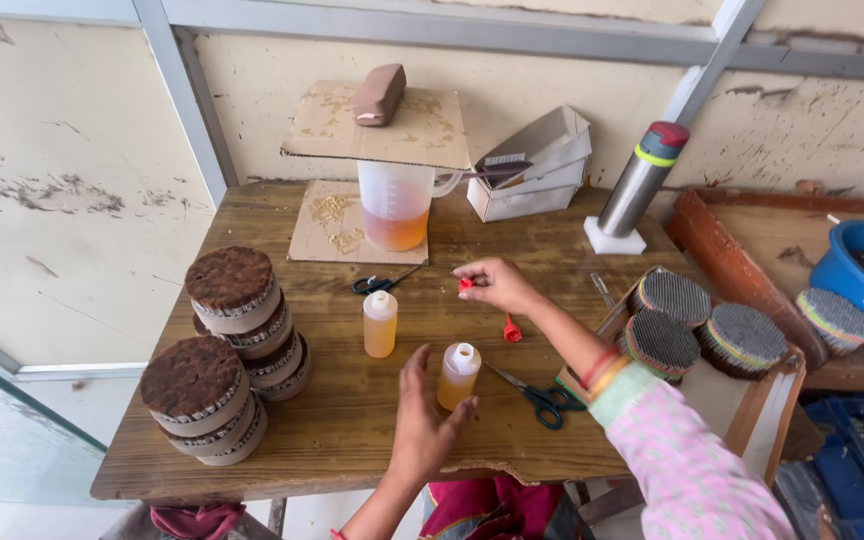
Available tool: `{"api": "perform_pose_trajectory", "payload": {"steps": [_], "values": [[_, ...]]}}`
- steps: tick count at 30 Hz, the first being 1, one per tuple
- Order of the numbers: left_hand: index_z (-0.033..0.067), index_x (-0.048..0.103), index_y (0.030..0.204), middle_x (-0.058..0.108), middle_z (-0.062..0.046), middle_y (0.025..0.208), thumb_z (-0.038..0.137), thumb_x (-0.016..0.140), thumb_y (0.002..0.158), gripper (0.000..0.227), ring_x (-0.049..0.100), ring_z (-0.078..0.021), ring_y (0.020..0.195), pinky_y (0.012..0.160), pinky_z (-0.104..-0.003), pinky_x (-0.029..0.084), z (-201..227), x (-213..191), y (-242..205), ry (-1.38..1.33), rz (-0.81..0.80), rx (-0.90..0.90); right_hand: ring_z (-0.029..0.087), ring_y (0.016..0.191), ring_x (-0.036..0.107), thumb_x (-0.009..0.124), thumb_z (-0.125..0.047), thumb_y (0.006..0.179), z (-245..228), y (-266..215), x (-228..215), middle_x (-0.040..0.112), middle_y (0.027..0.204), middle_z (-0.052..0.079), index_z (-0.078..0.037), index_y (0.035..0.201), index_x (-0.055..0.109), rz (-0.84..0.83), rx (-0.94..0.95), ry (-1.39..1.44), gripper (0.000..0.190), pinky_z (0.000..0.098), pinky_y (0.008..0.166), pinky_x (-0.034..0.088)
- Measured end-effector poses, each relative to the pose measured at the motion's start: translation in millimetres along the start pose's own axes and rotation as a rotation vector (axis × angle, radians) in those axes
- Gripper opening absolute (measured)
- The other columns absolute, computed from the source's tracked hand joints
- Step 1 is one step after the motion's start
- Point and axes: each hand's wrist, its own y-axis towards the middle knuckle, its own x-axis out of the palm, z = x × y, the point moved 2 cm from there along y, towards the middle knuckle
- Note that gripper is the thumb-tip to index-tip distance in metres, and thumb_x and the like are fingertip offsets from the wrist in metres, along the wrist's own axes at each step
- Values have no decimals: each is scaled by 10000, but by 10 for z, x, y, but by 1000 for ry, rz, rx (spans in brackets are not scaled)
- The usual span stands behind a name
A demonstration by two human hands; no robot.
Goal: Filling small applicator bottles with oil/liquid and applying it to circular industrial disks.
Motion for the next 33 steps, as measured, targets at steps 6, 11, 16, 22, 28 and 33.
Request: {"api": "perform_pose_trajectory", "payload": {"steps": [6, 11, 16, 22, 28, 33], "values": [[55, 552, 1310, 730, -183, 1150, 186, 792, 859, 527, 708, -304, 1092, 936, -399, 555, -82, 192, 155, -41, -85, -119, 106, 1057, 685, 743, -73, 903, -1112, -901, -4, 772, 1134, 11, -15, 1193, 743, -126, -27, 262, 296, 282, 980, 557], [48, 560, 1261, 749, -163, 1092, 145, 776, 862, 464, 736, -263, 1024, 896, -376, 557, -4, 161, 148, -158, -69, 75, 135, 1108, 661, 775, -45, 908, -1188, -1238, 40, 708, 1164, 37, -1, 1116, 755, -168, -238, 234, 214, 308, 1013, 549], [51, 557, 1274, 748, -113, 1077, 148, 751, 867, 461, 689, -167, 975, 871, -332, 563, 114, 160, 77, -233, -148, -39, 137, 1076, 671, 786, -59, 875, -1403, -1362, 27, 712, 1129, 40, -17, 1136, 762, -143, -283, 141, 265, 308, 983, 558], [25, 532, 1324, 665, -98, 1149, 133, 746, 892, 494, 593, -102, 1061, 950, -280, 496, 110, 236, -13, -485, -364, 13, 125, 1098, 678, 803, -101, 872, -1638, -1461, -39, 739, 1179, 47, -2, 1062, 740, -343, -225, 191, 223, 303, 989, 561], [23, 603, 1130, 724, -39, 889, 190, 761, 854, 359, 646, -98, 792, 742, -271, 564, 272, 328, -4, -218, -58, -7, 137, 865, 728, 858, -229, 825, -1754, -1578, 134, 769, 940, 63, 3, 974, 759, 131, -9, -298, 293, 300, 825, 589], [25, 600, 1130, 675, -43, 849, 152, 713, 843, 334, 661, -125, 747, 733, -292, 579, 302, 264, 39, -722, -602, -144, 112, 991, 638, 782, -161, 919, -1674, -1585, -234, 711, 1010, 36, -4, 1206, 770, -279, -308, 176, 327, 280, 948, 530]]}}
